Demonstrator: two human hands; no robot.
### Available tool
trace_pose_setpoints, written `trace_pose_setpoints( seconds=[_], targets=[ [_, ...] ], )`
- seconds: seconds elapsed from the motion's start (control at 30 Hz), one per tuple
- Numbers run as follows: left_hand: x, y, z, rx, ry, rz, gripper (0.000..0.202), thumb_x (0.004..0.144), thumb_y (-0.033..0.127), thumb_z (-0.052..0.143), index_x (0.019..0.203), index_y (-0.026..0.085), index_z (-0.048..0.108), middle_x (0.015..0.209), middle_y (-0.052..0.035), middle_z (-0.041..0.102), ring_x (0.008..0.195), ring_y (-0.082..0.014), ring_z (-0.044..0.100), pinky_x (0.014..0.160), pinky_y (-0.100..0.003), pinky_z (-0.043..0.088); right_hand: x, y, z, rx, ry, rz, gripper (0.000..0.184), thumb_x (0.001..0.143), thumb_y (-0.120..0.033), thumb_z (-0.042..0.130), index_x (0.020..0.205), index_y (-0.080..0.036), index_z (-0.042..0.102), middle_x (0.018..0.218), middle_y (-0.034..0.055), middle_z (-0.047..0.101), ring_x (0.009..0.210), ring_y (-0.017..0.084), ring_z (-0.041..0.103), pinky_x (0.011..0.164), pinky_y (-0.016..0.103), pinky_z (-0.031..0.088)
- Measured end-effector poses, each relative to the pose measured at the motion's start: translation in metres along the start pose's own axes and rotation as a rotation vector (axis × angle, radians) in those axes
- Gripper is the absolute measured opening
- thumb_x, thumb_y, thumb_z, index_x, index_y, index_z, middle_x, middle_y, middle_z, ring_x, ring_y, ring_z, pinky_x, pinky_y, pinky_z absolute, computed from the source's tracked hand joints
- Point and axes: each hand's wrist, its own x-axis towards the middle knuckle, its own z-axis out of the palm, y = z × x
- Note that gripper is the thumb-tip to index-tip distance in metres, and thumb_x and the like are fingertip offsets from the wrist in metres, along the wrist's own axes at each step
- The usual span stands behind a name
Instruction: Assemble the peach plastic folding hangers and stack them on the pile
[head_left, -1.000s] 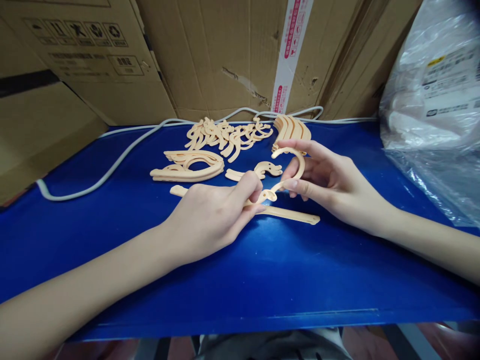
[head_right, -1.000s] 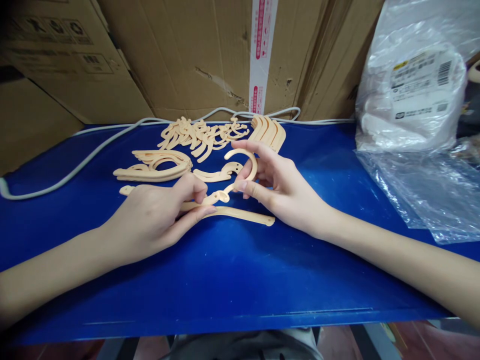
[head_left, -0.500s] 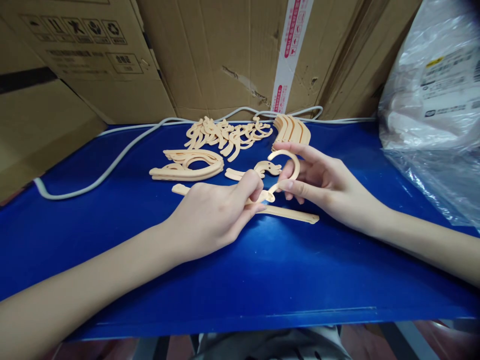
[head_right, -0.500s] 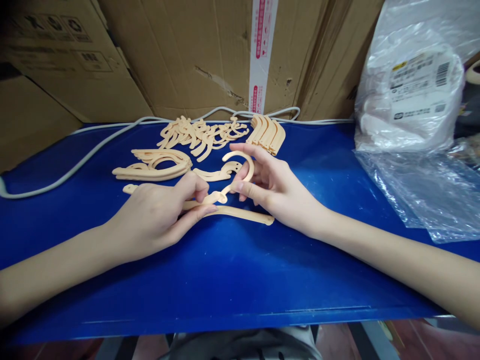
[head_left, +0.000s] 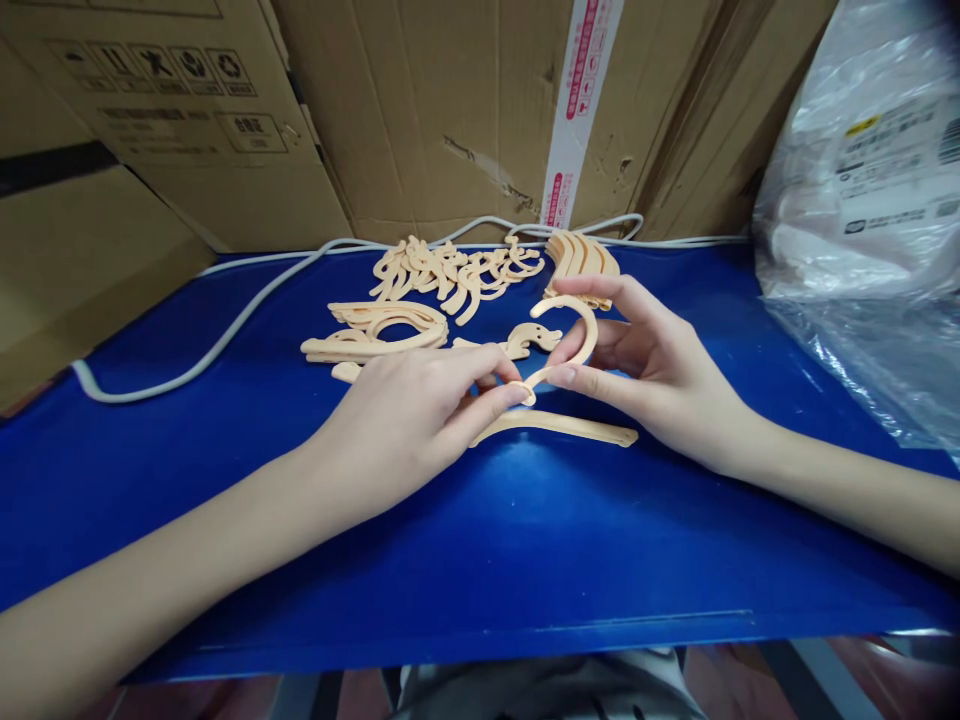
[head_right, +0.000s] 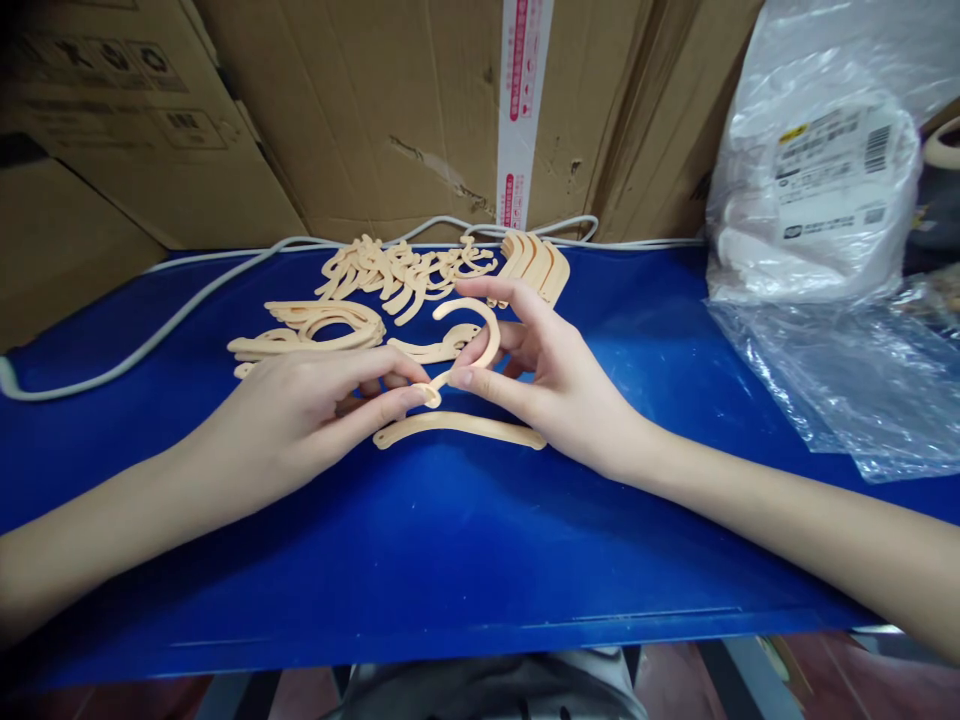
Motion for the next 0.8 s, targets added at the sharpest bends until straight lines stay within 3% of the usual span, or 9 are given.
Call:
trace_pose_setpoints(
  seconds=[0.1,0.27,0.43,0.8],
  targets=[
    [0.002,-0.004,-0.001,-0.244,-0.035,-0.124,0.024,0.096,0.040,0.056,0.094,0.020,0.068,0.084,0.0003,0.070,0.071,-0.0141,0.064,0.064,-0.024,0.045,0.000,0.002,-0.001,-0.144,-0.026,-0.056,0.065,0.086,-0.030,0.073,0.143,-0.025,0.042,0.087,-0.0006,0.071,0.079,0.018,0.069,0.069,0.033,0.058],
    [0.007,-0.009,-0.005,-0.659,-0.060,-0.376,0.016,0.089,0.032,0.063,0.090,0.015,0.064,0.080,-0.0014,0.073,0.065,-0.0130,0.068,0.058,-0.021,0.052,-0.002,0.004,-0.004,-0.612,-0.166,-0.225,0.026,0.091,-0.035,0.067,0.110,-0.017,0.071,0.101,0.0085,0.071,0.091,0.020,0.065,0.077,0.034,0.054],
    [0.013,-0.008,-0.005,-0.872,-0.075,-0.519,0.010,0.087,0.022,0.064,0.081,0.014,0.061,0.068,0.0005,0.073,0.061,-0.0106,0.069,0.055,-0.015,0.054,-0.007,0.002,-0.002,-0.920,-0.256,-0.409,0.033,0.094,-0.042,0.061,0.109,-0.016,0.074,0.104,0.0113,0.069,0.092,0.023,0.061,0.079,0.039,0.050],
    [0.012,-0.009,0.000,-1.018,-0.089,-0.611,0.009,0.090,0.016,0.064,0.081,0.014,0.064,0.073,-0.0011,0.075,0.064,-0.0114,0.072,0.054,-0.015,0.058,-0.006,0.004,-0.001,-1.022,-0.270,-0.401,0.030,0.103,-0.027,0.045,0.099,-0.015,0.072,0.098,0.0084,0.068,0.088,0.021,0.060,0.074,0.036,0.042]
  ],
)
